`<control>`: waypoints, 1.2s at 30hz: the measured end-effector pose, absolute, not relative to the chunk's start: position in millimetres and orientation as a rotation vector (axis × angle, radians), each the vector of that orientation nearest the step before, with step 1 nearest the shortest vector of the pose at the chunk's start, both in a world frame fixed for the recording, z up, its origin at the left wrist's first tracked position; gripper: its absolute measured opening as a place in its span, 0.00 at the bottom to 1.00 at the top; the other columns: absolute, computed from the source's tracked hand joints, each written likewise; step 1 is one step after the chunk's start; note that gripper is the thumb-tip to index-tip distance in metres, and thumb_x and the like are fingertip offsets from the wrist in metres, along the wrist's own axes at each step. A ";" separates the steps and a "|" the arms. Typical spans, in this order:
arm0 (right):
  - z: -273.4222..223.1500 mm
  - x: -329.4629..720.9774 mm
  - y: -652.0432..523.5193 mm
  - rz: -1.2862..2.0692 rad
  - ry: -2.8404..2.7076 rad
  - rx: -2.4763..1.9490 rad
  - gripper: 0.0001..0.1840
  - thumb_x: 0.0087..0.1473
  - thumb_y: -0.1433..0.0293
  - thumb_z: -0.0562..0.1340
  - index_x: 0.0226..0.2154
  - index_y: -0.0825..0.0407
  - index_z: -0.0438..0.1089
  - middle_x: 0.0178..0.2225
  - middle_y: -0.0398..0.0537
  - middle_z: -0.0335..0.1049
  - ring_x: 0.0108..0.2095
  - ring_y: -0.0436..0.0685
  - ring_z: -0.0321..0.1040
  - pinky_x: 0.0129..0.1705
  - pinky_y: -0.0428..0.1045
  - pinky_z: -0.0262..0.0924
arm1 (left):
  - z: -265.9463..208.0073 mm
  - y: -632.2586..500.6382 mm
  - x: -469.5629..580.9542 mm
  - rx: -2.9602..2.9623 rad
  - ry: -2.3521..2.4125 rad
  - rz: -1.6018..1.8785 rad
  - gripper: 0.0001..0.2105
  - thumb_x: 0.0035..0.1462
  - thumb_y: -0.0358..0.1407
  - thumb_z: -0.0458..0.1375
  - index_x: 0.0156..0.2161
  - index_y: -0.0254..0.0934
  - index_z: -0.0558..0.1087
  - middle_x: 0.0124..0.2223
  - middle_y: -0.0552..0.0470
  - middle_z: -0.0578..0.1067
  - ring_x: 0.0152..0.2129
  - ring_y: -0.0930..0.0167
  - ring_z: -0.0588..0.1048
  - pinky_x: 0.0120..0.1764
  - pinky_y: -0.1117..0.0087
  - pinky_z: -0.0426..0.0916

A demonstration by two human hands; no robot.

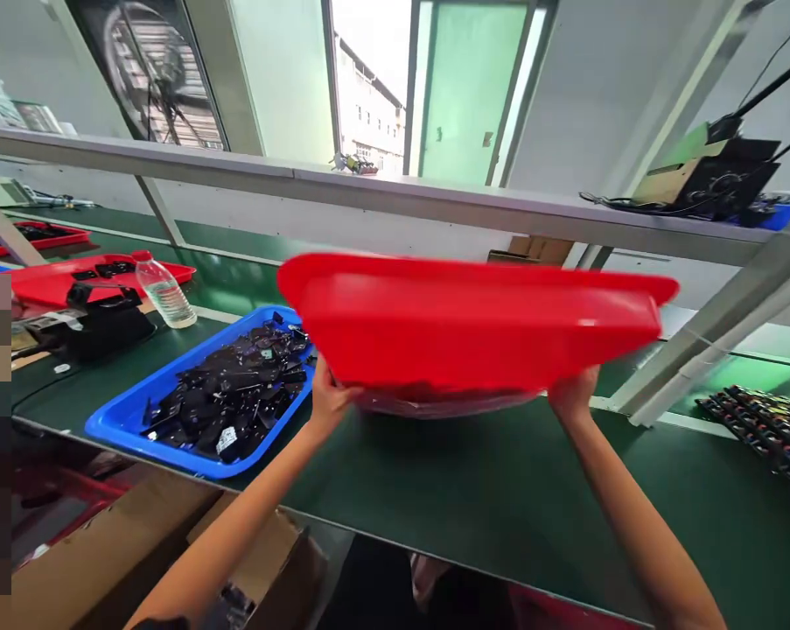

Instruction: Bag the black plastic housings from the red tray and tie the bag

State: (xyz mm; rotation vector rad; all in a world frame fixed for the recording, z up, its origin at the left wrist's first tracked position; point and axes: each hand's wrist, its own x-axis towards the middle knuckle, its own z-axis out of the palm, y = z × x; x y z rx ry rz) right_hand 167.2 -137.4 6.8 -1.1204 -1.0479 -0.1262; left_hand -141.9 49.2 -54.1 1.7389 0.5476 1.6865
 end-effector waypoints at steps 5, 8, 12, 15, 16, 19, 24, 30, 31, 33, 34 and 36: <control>81.4 178.1 -98.3 -0.098 -0.941 -0.917 0.21 0.56 0.55 0.52 0.18 0.50 0.53 0.18 0.37 0.53 0.19 0.48 0.52 0.22 0.46 0.56 | 32.6 57.2 -114.0 1.695 0.520 1.758 0.27 0.49 0.62 0.56 0.34 0.37 0.62 0.30 0.56 0.65 0.26 0.74 0.66 0.30 0.72 0.64; 128.8 186.6 -100.5 -0.057 -0.957 -0.835 0.16 0.54 0.59 0.56 0.21 0.50 0.59 0.22 0.38 0.60 0.22 0.48 0.57 0.24 0.46 0.59 | 84.7 56.8 -111.9 1.715 0.479 1.748 0.27 0.48 0.62 0.56 0.33 0.37 0.62 0.30 0.56 0.64 0.25 0.75 0.64 0.30 0.73 0.61; 186.2 204.1 -102.6 -0.084 -1.011 -0.692 0.14 0.56 0.60 0.58 0.25 0.50 0.64 0.27 0.40 0.66 0.27 0.52 0.65 0.28 0.49 0.62 | 147.8 54.2 -106.0 1.794 0.433 1.784 0.28 0.47 0.64 0.56 0.33 0.38 0.62 0.30 0.56 0.63 0.25 0.75 0.63 0.29 0.72 0.59; 213.1 218.2 -102.5 -0.095 -1.058 -0.615 0.12 0.56 0.60 0.58 0.28 0.49 0.65 0.31 0.42 0.68 0.33 0.55 0.68 0.34 0.52 0.66 | 182.5 55.0 -99.4 1.863 0.430 1.832 0.29 0.45 0.65 0.56 0.29 0.37 0.61 0.27 0.57 0.61 0.23 0.76 0.59 0.27 0.71 0.54; 218.6 222.7 -103.2 -0.097 -1.063 -0.602 0.11 0.56 0.59 0.59 0.29 0.49 0.65 0.32 0.43 0.69 0.34 0.55 0.68 0.36 0.53 0.66 | 191.0 55.8 -97.3 1.882 0.434 1.842 0.30 0.44 0.65 0.57 0.27 0.38 0.61 0.26 0.57 0.60 0.23 0.76 0.58 0.27 0.71 0.53; 228.3 234.9 -107.6 -0.124 -1.060 -0.622 0.11 0.57 0.58 0.59 0.31 0.47 0.65 0.36 0.44 0.71 0.39 0.57 0.69 0.41 0.54 0.67 | 208.6 58.4 -90.3 1.926 0.408 1.854 0.30 0.45 0.66 0.56 0.26 0.38 0.59 0.25 0.58 0.58 0.22 0.76 0.55 0.26 0.70 0.50; 237.9 246.6 -110.0 -0.065 -1.100 -0.674 0.12 0.59 0.57 0.58 0.37 0.48 0.67 0.41 0.45 0.72 0.43 0.57 0.70 0.42 0.53 0.68 | 221.7 68.2 -72.3 1.898 0.358 1.816 0.31 0.43 0.65 0.58 0.24 0.38 0.55 0.24 0.59 0.53 0.21 0.77 0.52 0.25 0.70 0.48; 231.5 254.9 -97.7 -0.068 -1.187 -0.794 0.18 0.62 0.56 0.53 0.39 0.53 0.69 0.40 0.45 0.74 0.41 0.53 0.72 0.38 0.52 0.67 | 211.1 86.5 -58.1 1.821 0.371 1.710 0.31 0.42 0.66 0.57 0.24 0.38 0.55 0.24 0.60 0.52 0.21 0.78 0.52 0.27 0.71 0.49; 228.8 255.4 -97.3 -0.104 -1.171 -0.798 0.20 0.62 0.56 0.52 0.38 0.54 0.69 0.38 0.44 0.74 0.39 0.52 0.72 0.37 0.51 0.66 | 206.9 87.4 -57.6 1.813 0.366 1.711 0.31 0.42 0.65 0.58 0.24 0.38 0.56 0.24 0.60 0.53 0.21 0.78 0.53 0.27 0.72 0.51; 225.6 253.8 -101.2 -0.157 -1.138 -0.809 0.21 0.63 0.56 0.50 0.36 0.54 0.70 0.37 0.44 0.74 0.36 0.50 0.72 0.35 0.50 0.64 | 196.7 86.5 -57.5 1.807 0.330 1.718 0.30 0.43 0.64 0.58 0.26 0.36 0.60 0.25 0.59 0.57 0.22 0.78 0.58 0.29 0.73 0.56; 225.9 251.3 -105.7 -0.162 -1.129 -0.822 0.21 0.63 0.57 0.50 0.36 0.54 0.69 0.37 0.44 0.74 0.35 0.49 0.71 0.35 0.49 0.63 | 190.8 85.0 -57.3 1.803 0.296 1.713 0.30 0.44 0.64 0.58 0.28 0.35 0.62 0.26 0.57 0.60 0.24 0.77 0.61 0.30 0.72 0.58; 230.8 243.5 -118.7 -0.152 -1.116 -0.845 0.18 0.64 0.59 0.51 0.34 0.55 0.68 0.37 0.46 0.74 0.32 0.46 0.69 0.32 0.46 0.61 | 176.9 81.3 -55.9 1.802 0.192 1.664 0.30 0.45 0.63 0.58 0.36 0.35 0.65 0.33 0.52 0.68 0.30 0.73 0.68 0.35 0.71 0.64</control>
